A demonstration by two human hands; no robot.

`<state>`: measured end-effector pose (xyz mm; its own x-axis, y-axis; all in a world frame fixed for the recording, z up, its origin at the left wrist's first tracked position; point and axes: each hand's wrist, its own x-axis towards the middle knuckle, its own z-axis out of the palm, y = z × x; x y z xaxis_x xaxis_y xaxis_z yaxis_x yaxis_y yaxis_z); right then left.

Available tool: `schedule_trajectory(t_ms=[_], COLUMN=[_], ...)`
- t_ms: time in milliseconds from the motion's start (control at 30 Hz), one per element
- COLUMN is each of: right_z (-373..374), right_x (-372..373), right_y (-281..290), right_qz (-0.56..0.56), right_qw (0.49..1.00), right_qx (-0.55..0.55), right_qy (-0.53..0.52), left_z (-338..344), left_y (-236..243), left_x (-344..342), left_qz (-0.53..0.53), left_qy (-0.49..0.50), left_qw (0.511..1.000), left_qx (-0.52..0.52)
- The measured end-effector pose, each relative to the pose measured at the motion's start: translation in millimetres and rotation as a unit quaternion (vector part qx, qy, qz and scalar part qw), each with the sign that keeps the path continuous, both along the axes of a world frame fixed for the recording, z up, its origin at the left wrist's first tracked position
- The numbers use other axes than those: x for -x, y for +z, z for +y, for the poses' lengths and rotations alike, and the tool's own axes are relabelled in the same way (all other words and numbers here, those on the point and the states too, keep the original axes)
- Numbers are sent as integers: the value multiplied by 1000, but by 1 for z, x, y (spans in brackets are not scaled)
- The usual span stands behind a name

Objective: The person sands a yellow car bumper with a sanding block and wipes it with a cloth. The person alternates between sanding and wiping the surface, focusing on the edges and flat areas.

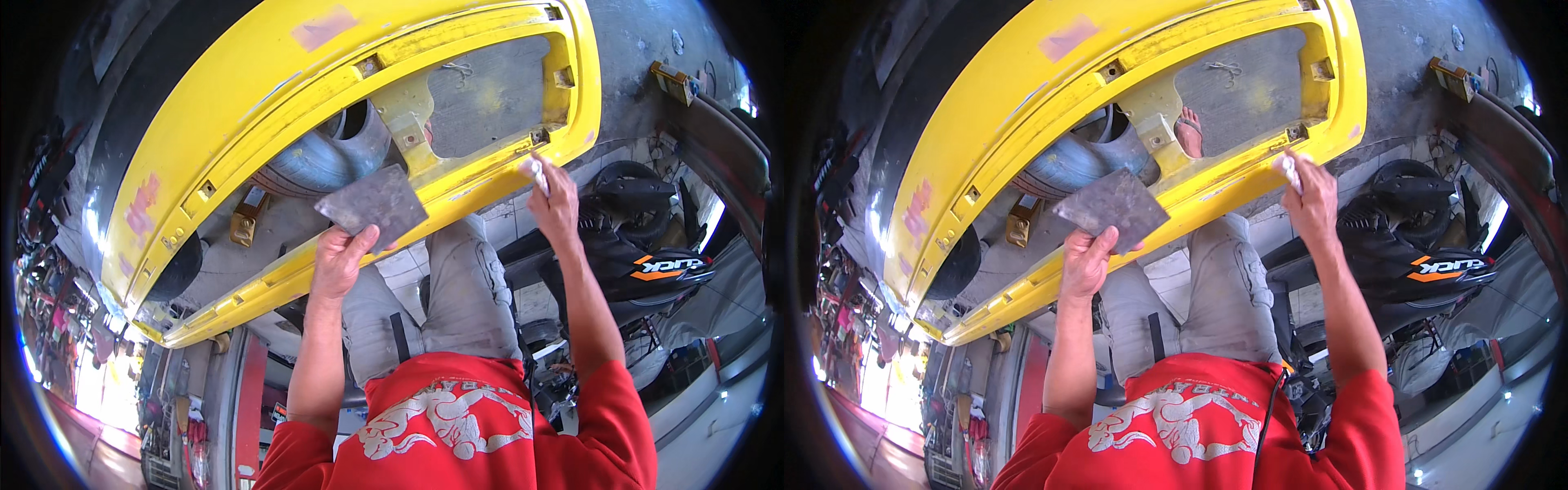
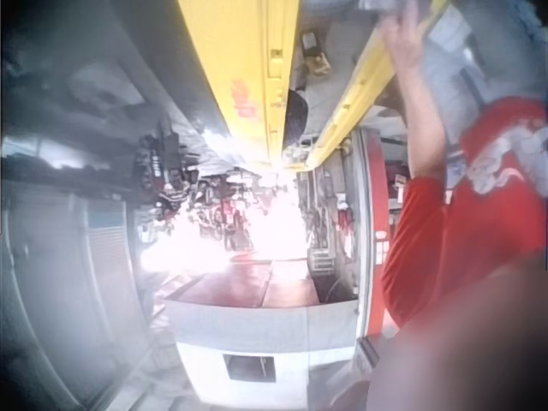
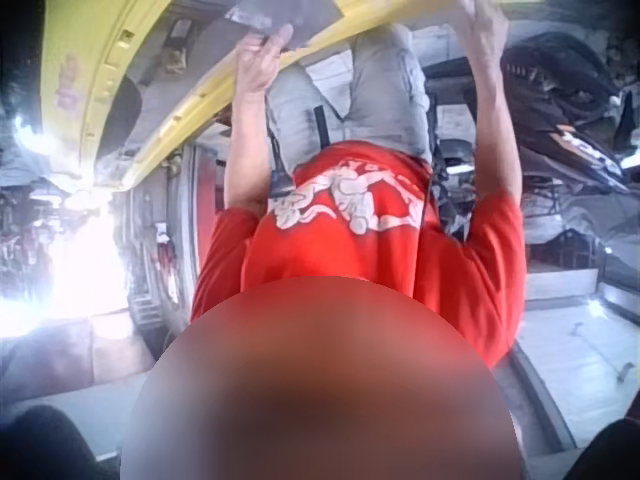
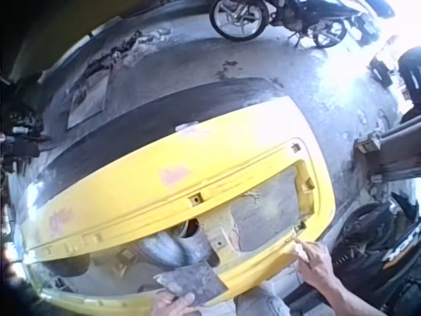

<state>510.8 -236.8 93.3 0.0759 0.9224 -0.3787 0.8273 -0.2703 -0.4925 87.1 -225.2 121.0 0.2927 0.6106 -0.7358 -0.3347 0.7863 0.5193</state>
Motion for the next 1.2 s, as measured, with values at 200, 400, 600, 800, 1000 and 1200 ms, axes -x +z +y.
schedule_trajectory(t_ms=[200,400,600,800,1000,1200], right_z=[-39,-67,-58,-45,-48,-50], right_x=[65,98,68,6,-10,-12], right_y=[45,51,26,-23,-37,-48], right_qz=[329,513,529,506,574,596], right_qw=[867,663,669,675,608,585], right_qx=[235,269,258,283,261,293], right_qy=[-290,-475,-453,-456,-483,-466], left_z=[23,21,14,19,17,22], left_y=[17,2,-20,-52,-46,-38], left_x=[-29,-54,-98,-165,-193,-203], left_qz=[128,180,243,305,371,403], left_qy=[-253,-326,-365,-379,-431,-454], left_qw=[919,764,718,696,656,622], left_qx=[-274,-526,-541,-529,-497,-494])
